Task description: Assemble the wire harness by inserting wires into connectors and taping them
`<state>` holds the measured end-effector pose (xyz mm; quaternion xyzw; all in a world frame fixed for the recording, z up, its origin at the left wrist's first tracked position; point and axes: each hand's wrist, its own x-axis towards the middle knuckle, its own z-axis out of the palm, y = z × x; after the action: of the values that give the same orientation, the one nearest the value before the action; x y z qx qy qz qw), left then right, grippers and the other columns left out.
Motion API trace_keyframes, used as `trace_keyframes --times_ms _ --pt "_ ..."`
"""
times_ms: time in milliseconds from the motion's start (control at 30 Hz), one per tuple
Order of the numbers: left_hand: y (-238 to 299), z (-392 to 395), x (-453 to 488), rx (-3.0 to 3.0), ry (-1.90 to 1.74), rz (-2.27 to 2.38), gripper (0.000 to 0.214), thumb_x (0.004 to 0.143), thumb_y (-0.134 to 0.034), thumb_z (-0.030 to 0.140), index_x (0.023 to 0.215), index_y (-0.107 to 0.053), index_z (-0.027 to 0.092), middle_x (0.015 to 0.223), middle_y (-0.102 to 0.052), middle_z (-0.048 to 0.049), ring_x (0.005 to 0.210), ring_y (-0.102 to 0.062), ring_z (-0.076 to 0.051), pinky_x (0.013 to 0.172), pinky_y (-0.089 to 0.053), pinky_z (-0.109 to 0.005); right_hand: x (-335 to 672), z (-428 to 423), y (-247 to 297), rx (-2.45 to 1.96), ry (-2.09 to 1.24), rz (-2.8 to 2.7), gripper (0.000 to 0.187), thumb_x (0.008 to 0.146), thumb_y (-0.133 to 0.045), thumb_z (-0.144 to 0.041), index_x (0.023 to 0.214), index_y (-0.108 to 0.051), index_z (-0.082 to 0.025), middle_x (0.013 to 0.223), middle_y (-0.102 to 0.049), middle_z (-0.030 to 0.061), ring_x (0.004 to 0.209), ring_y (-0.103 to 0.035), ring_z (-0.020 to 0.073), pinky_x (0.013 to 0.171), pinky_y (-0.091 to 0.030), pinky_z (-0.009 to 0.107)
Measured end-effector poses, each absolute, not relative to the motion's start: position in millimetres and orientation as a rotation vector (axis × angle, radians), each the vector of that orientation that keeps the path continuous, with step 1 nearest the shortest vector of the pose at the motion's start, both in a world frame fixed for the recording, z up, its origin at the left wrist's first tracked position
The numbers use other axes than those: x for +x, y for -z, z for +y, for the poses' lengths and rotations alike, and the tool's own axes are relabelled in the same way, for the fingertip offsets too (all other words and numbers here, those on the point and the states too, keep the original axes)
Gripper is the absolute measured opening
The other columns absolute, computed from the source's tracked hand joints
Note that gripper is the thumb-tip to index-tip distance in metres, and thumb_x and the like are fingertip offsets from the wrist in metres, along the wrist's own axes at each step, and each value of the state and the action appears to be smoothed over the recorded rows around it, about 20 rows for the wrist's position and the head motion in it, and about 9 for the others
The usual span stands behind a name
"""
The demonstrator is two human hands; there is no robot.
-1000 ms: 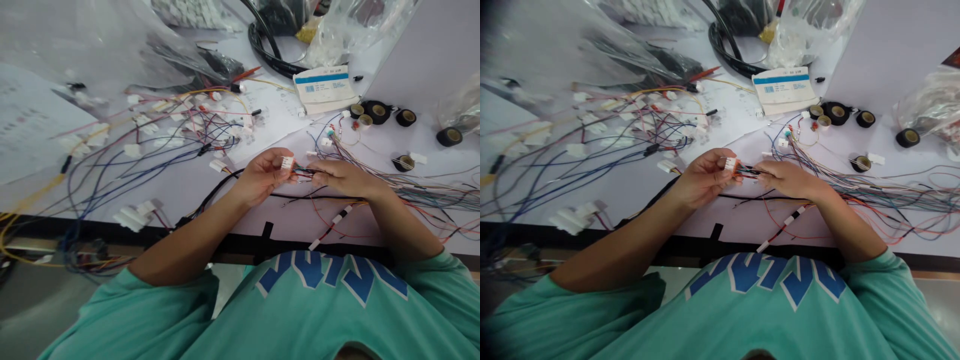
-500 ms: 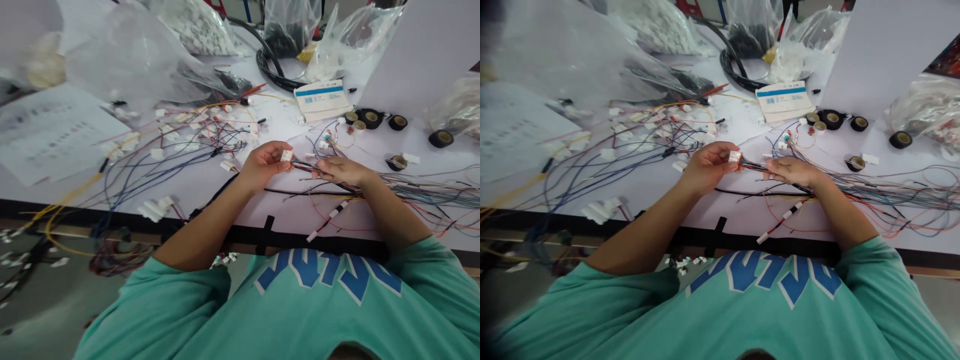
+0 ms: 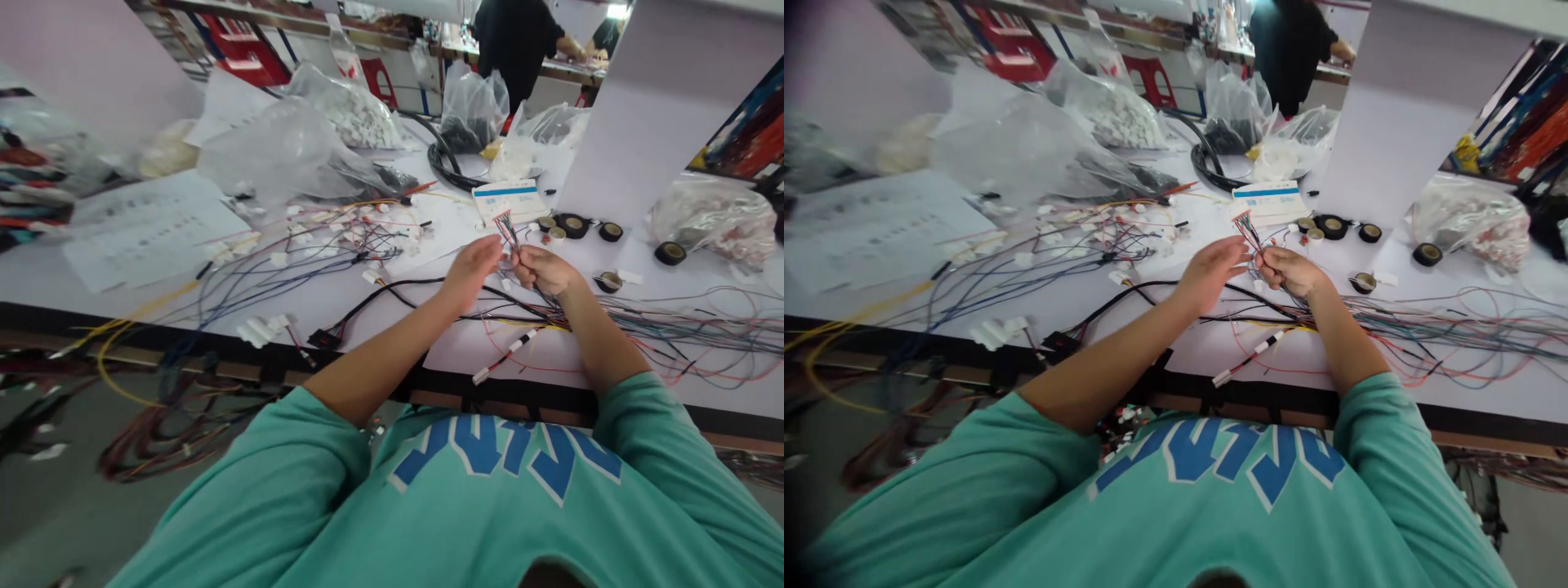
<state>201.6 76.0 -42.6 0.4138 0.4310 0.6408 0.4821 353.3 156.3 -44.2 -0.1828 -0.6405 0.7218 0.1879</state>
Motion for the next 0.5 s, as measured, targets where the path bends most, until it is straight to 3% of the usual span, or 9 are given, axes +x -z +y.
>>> trace_keyframes --times_ms 100,200,367,500 --pt "37.1 81.8 232.5 1.004 -1.634 1.066 0.018 0.086 -0.057 0.034 0.084 -0.059 0.015 0.075 -0.062 -0.0019 0.057 -0.054 -0.008 0.062 -0.048 -0.023 353.3 158.4 43.0 -0.5 -2.011 -1.87 0.045 0.066 -0.072 -0.058 0.072 -0.05 -0.018 0.054 -0.044 -0.0066 0.046 -0.038 0.0061 0.042 -0.035 0.019" --pt "29.4 89.1 248.3 0.916 -1.691 1.105 0.019 0.09 -0.051 0.033 0.084 -0.057 0.016 0.077 -0.064 -0.002 0.043 -0.043 -0.005 0.045 -0.039 -0.02 355.7 159.9 36.5 -0.57 -1.931 -1.976 0.04 0.069 -0.069 -0.055 0.07 -0.052 -0.019 0.056 -0.049 -0.0051 0.051 -0.046 0.0083 0.049 -0.042 0.022" --pt "22.7 96.1 255.0 1.057 -1.685 1.031 0.019 0.089 -0.052 0.025 0.073 -0.057 0.015 0.076 -0.066 -0.0022 0.058 -0.054 -0.008 0.056 -0.044 -0.019 379.0 170.1 7.5 -0.843 -1.531 -2.306 0.016 0.073 -0.066 -0.032 0.068 -0.063 -0.017 0.067 -0.062 -0.0022 0.068 -0.057 0.0108 0.07 -0.047 0.027" --pt "16.4 98.3 257.7 1.217 -1.601 0.967 0.016 0.084 -0.058 0.019 0.068 -0.058 0.014 0.067 -0.061 0.0006 0.063 -0.058 -0.008 0.063 -0.047 -0.019 405.3 170.1 -23.2 -1.011 -0.958 -2.263 0.017 0.077 -0.062 -0.031 0.073 -0.067 -0.015 0.069 -0.063 -0.0003 0.068 -0.057 0.0114 0.066 -0.045 0.026"
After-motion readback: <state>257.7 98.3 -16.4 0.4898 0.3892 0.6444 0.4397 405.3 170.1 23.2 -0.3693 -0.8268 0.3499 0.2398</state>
